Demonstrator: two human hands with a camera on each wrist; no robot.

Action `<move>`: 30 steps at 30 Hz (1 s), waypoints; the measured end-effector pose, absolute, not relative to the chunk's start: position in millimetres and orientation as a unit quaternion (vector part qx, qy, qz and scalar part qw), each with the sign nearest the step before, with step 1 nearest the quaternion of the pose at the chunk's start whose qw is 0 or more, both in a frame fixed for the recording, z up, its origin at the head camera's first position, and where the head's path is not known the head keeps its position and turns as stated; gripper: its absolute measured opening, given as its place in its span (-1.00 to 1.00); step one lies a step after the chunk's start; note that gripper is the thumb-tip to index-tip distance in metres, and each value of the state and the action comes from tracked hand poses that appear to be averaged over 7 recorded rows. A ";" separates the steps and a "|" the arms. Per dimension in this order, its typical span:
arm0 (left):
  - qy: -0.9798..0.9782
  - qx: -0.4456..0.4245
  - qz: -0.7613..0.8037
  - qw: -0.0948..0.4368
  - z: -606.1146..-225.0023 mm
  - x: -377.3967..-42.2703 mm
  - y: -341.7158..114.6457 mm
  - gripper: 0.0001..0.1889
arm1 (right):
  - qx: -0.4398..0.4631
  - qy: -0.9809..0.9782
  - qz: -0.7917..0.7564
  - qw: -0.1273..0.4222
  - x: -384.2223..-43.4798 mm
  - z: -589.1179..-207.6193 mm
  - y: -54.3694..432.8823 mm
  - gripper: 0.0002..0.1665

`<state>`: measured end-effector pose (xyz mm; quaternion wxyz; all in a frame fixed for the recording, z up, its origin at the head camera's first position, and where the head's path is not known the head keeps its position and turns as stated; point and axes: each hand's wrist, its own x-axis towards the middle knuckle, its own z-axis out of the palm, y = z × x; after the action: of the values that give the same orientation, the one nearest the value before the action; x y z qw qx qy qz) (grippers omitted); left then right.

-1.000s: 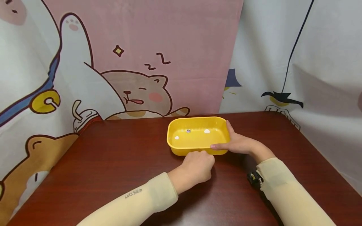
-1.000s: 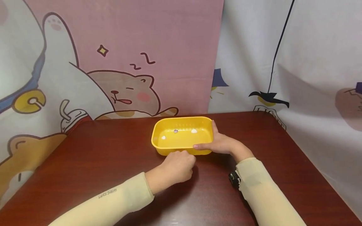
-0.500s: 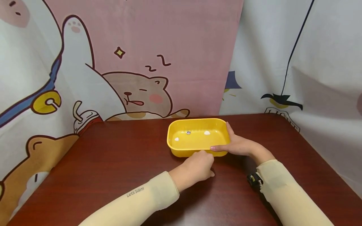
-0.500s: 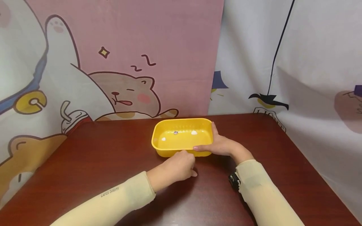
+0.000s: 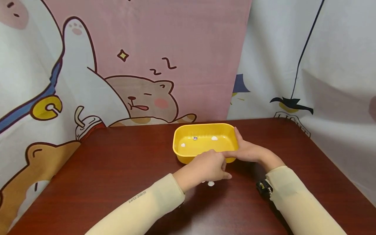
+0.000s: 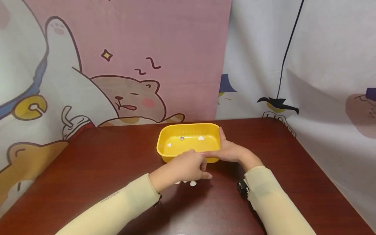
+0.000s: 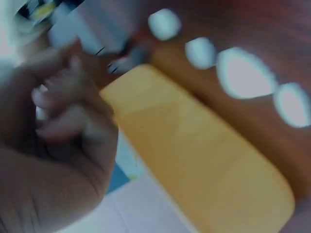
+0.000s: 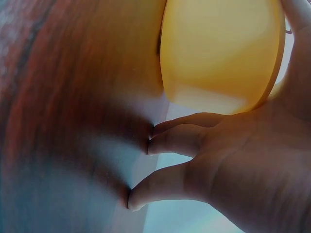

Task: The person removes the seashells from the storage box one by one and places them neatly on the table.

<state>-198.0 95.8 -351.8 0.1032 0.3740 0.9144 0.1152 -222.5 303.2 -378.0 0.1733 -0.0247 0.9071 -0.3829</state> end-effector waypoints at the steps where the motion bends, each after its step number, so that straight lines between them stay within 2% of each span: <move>1: 0.906 0.382 0.139 0.114 -344.5 -202.3 95.7 -0.57 | -0.027 0.909 -0.377 0.174 -223.0 -377.4 303.6 0.68; 4: 0.885 0.388 0.217 0.139 -324.8 -218.4 96.0 -0.55 | -0.033 0.914 -0.364 0.177 -223.4 -376.1 305.5 0.67; 6: 0.882 0.375 0.252 0.133 -315.8 -230.2 98.2 -0.60 | -0.034 0.912 -0.368 0.178 -223.6 -376.5 305.6 0.68; 11: 0.896 0.324 0.267 0.144 -313.4 -253.3 110.6 -0.71 | -0.027 0.910 -0.370 0.186 -222.6 -378.2 303.1 0.75; 18: 0.870 0.346 0.224 0.271 -326.1 -258.5 134.9 -0.48 | -0.073 0.903 -0.392 0.159 -224.2 -379.1 304.0 0.71; 21: 0.852 0.352 0.237 0.307 -327.8 -258.8 138.3 -0.43 | -0.071 0.908 -0.380 0.158 -224.2 -378.1 304.5 0.73; 30: 0.819 0.246 0.356 0.378 -340.7 -265.0 144.9 -0.23 | -0.069 0.894 -0.414 0.160 -220.7 -380.4 303.1 0.72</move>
<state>-265.0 144.9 -340.7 0.3778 0.2462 0.8187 0.3556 -220.7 303.1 -380.4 0.1604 -0.0695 0.8936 -0.4135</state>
